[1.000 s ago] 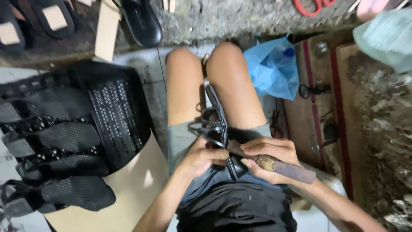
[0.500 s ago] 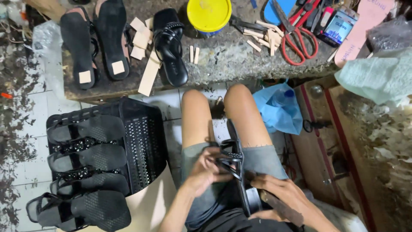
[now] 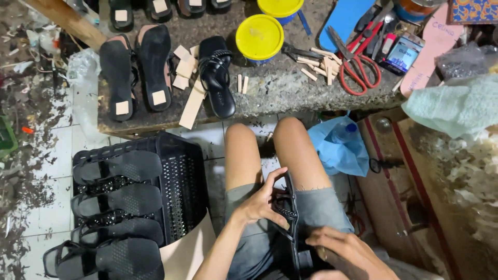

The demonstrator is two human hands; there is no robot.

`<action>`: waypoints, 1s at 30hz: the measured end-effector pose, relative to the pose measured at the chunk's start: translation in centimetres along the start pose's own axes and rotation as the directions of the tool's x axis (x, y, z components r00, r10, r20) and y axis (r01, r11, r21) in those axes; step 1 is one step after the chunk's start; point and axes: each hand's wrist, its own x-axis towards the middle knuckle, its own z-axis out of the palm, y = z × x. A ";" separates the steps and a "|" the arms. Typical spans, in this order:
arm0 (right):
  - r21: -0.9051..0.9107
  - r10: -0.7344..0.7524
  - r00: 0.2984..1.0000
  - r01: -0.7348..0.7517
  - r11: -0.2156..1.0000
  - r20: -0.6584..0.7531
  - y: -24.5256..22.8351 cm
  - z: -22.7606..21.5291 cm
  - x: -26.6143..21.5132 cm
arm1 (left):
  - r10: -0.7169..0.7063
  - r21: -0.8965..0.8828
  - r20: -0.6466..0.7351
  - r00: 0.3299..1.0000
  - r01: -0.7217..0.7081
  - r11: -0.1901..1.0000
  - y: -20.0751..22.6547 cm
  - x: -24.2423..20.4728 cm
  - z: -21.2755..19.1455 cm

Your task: Assembling sandals by heating components, attaching soles, hammering them for a secure bond, and trimming excess material with a knife.

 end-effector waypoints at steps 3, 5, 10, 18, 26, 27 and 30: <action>0.016 -0.002 0.953 0.007 1.000 -0.302 0.9 0.3 0.0 | -0.019 0.092 -0.025 1.000 0.021 0.995 -0.1 -0.3 0.0; 0.269 0.341 0.861 -0.250 0.930 -0.378 1.8 0.7 0.1 | 0.053 0.223 -0.013 0.999 -0.049 0.974 0.4 -0.1 0.1; 0.709 0.670 0.627 -0.254 0.658 -0.398 3.3 1.4 0.1 | 0.072 0.377 -0.158 0.985 -0.007 0.926 -0.8 0.2 0.6; 0.810 0.613 0.688 -0.063 0.584 -0.389 3.4 1.9 0.2 | 0.072 0.084 -0.186 0.980 -0.057 0.995 -2.8 -0.1 0.6; 0.764 0.574 0.714 -0.083 0.639 -0.402 3.3 1.7 -0.3 | 0.086 0.084 -0.183 0.979 -0.072 0.994 -1.6 0.0 1.0; 0.756 0.572 0.717 -0.098 0.647 -0.397 3.1 1.7 -0.4 | 0.110 0.097 -0.169 0.979 -0.095 0.991 -1.6 -0.1 0.9; 0.747 0.573 0.716 -0.108 0.656 -0.399 3.2 2.0 -0.3 | 0.088 0.043 -0.156 0.984 -0.082 0.996 -1.5 0.0 1.0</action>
